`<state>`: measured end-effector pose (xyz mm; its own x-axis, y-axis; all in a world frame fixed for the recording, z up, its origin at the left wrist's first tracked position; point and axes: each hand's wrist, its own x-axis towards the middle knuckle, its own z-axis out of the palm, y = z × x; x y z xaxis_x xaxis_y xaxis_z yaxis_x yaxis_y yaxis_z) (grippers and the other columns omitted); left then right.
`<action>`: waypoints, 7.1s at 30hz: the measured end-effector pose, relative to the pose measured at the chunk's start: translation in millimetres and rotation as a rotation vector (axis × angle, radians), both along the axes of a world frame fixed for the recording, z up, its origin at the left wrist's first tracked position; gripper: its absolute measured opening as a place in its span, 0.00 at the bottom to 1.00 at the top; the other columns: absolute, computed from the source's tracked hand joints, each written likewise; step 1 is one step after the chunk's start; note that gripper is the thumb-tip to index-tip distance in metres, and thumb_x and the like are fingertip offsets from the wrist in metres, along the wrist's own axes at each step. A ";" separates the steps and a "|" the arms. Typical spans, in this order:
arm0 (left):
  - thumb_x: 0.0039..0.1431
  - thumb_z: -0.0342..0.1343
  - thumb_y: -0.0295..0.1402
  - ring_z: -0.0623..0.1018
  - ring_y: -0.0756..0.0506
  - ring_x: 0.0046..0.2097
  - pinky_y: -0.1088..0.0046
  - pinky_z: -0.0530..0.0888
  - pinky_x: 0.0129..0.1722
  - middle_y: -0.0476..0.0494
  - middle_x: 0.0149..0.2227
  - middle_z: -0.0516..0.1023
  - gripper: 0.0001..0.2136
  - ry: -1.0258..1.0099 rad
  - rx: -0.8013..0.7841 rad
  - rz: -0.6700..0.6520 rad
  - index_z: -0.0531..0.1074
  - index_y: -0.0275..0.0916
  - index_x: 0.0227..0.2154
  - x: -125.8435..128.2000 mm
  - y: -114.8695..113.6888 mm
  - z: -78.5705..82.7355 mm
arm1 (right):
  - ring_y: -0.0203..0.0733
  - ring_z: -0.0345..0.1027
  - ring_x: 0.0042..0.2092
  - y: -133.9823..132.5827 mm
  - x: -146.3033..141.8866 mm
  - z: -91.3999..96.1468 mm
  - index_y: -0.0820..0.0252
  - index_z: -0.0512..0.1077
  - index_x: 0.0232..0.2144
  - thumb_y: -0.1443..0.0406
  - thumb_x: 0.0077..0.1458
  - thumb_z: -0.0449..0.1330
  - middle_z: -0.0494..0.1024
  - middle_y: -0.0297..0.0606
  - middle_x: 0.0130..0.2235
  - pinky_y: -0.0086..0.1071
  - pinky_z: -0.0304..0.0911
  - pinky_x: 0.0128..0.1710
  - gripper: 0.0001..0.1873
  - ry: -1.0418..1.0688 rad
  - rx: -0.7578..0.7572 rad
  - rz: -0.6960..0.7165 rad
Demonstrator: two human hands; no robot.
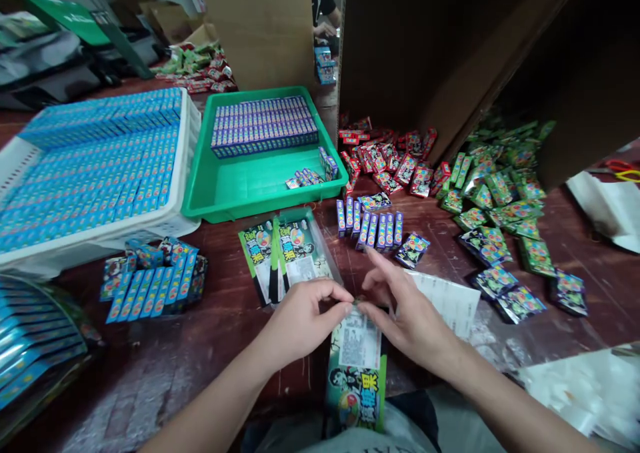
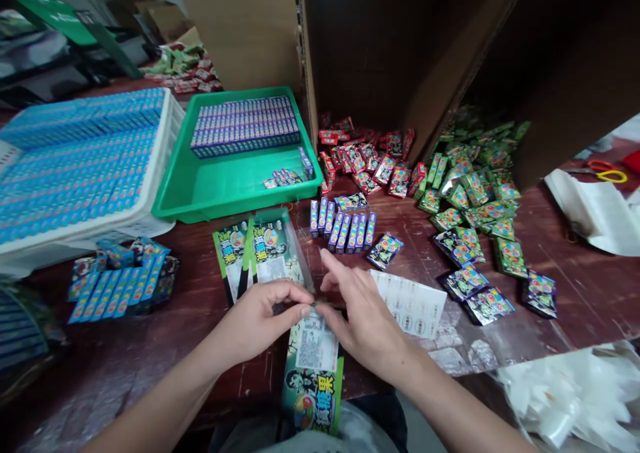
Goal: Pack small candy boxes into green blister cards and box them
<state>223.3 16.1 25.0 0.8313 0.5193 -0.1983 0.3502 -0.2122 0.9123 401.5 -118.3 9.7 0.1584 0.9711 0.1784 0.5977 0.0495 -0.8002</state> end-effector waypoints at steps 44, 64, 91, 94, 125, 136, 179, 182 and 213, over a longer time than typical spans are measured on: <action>0.62 0.61 0.32 0.80 0.45 0.46 0.65 0.75 0.49 0.43 0.44 0.82 0.07 -0.268 -0.202 0.162 0.77 0.39 0.42 -23.6 -38.8 -21.5 | 0.43 0.67 0.56 -15.3 14.1 38.5 0.52 0.74 0.44 0.61 0.65 0.62 0.73 0.38 0.50 0.39 0.65 0.57 0.06 0.236 -0.066 0.140; 0.47 0.74 0.33 0.80 0.41 0.50 0.65 0.73 0.49 0.37 0.53 0.77 0.32 -0.556 -0.744 0.321 0.67 0.42 0.54 -66.6 -63.5 -24.4 | 0.50 0.79 0.47 26.5 -18.0 13.3 0.45 0.75 0.55 0.57 0.66 0.58 0.82 0.40 0.50 0.39 0.78 0.46 0.17 0.057 -0.060 0.277; 0.60 0.62 0.35 0.78 0.37 0.55 0.58 0.73 0.56 0.30 0.57 0.76 0.24 -0.087 -0.195 0.671 0.70 0.36 0.58 -74.3 22.9 -39.3 | 0.58 0.57 0.69 85.4 -107.4 -56.1 0.69 0.60 0.68 0.71 0.64 0.45 0.57 0.50 0.71 0.51 0.61 0.63 0.31 -0.725 -0.233 0.087; 0.56 0.65 0.34 0.80 0.40 0.47 0.61 0.76 0.48 0.30 0.54 0.77 0.29 -0.052 -0.176 0.704 0.66 0.35 0.60 -61.4 42.8 -55.0 | 0.57 0.58 0.68 75.9 -104.8 -61.0 0.65 0.60 0.68 0.74 0.63 0.46 0.57 0.48 0.71 0.53 0.60 0.63 0.32 -0.664 -0.191 0.064; 0.57 0.65 0.31 0.81 0.41 0.51 0.63 0.74 0.54 0.38 0.51 0.82 0.16 -0.294 -0.331 0.630 0.76 0.36 0.49 -115.7 -1.0 4.3 | 0.41 0.72 0.31 133.7 -78.0 75.2 0.57 0.74 0.31 0.60 0.65 0.61 0.77 0.33 0.28 0.33 0.63 0.31 0.10 -0.399 -0.236 0.633; 0.62 0.62 0.42 0.82 0.42 0.43 0.67 0.77 0.44 0.43 0.43 0.85 0.13 -0.256 -0.252 0.823 0.78 0.39 0.44 -139.0 9.2 -10.8 | 0.49 0.78 0.44 120.9 -110.3 45.9 0.55 0.68 0.56 0.50 0.63 0.61 0.81 0.46 0.48 0.42 0.73 0.44 0.24 -0.020 -0.115 0.209; 0.45 0.61 0.18 0.61 0.37 0.70 0.47 0.46 0.72 0.43 0.63 0.73 0.37 0.117 0.778 -0.593 0.67 0.49 0.61 -88.1 27.6 6.5 | 0.58 0.58 0.67 60.5 -30.5 19.3 0.47 0.55 0.62 0.59 0.49 0.71 0.60 0.46 0.67 0.51 0.66 0.62 0.44 0.546 -0.104 0.410; 0.49 0.68 0.30 0.68 0.32 0.65 0.44 0.48 0.70 0.37 0.58 0.76 0.33 0.123 0.857 -0.501 0.68 0.46 0.60 -68.7 33.2 10.5 | 0.58 0.60 0.66 35.7 -11.5 21.5 0.47 0.56 0.63 0.60 0.47 0.74 0.62 0.46 0.64 0.52 0.61 0.65 0.46 0.420 -0.086 0.266; 0.50 0.67 0.46 0.72 0.32 0.59 0.47 0.66 0.61 0.35 0.58 0.72 0.40 0.188 0.765 -0.203 0.58 0.41 0.63 16.7 2.8 -2.4 | 0.63 0.41 0.74 -17.2 75.8 22.9 0.43 0.53 0.71 0.48 0.56 0.67 0.42 0.45 0.75 0.65 0.45 0.68 0.46 -0.269 -0.071 0.197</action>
